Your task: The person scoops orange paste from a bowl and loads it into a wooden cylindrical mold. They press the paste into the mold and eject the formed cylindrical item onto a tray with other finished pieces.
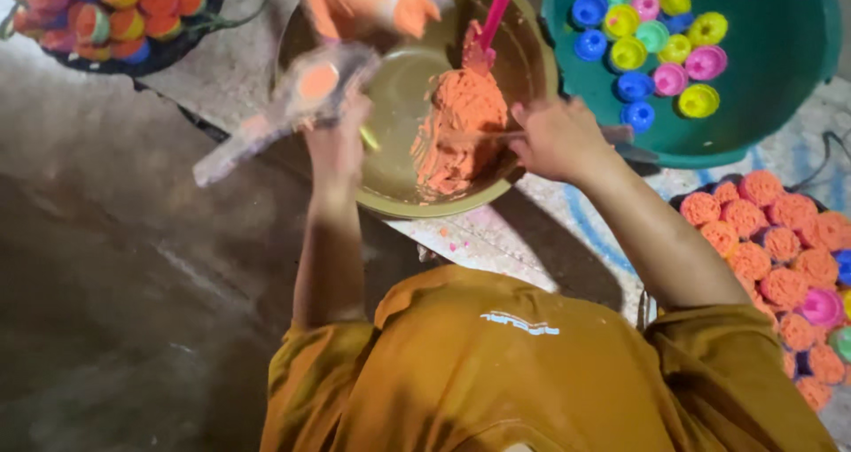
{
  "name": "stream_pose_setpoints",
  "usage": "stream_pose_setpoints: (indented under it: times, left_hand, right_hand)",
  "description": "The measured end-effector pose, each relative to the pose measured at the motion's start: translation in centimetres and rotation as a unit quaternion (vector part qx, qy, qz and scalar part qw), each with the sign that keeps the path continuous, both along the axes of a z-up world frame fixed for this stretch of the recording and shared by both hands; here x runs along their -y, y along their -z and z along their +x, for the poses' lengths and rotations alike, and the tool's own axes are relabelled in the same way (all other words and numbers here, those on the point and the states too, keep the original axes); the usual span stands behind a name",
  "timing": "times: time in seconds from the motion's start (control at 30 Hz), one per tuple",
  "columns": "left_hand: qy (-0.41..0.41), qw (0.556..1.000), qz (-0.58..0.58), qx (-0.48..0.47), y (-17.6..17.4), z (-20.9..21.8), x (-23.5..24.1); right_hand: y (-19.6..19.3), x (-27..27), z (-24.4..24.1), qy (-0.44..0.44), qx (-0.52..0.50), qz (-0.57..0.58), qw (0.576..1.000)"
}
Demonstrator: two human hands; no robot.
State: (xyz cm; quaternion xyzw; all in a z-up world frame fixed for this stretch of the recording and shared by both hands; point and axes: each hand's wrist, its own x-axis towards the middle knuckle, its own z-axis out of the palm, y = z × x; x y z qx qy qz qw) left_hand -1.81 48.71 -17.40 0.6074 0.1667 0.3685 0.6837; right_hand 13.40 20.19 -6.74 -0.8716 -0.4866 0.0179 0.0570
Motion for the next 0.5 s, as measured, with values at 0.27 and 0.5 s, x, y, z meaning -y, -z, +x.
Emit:
stream_pose_setpoints:
  times: [0.27, 0.5]
  left_hand:
    - [0.545, 0.735, -0.397, -0.074, -3.1, -0.9, 21.3]
    - [0.52, 0.797, 0.24, -0.191, -9.6, 1.1, 26.8]
  right_hand:
    - [-0.8, 7.4, -3.9, -0.166, -0.578, 0.658, 0.453]
    - [-5.6, 23.4, -6.7, -0.066, -0.382, 0.563, 0.73]
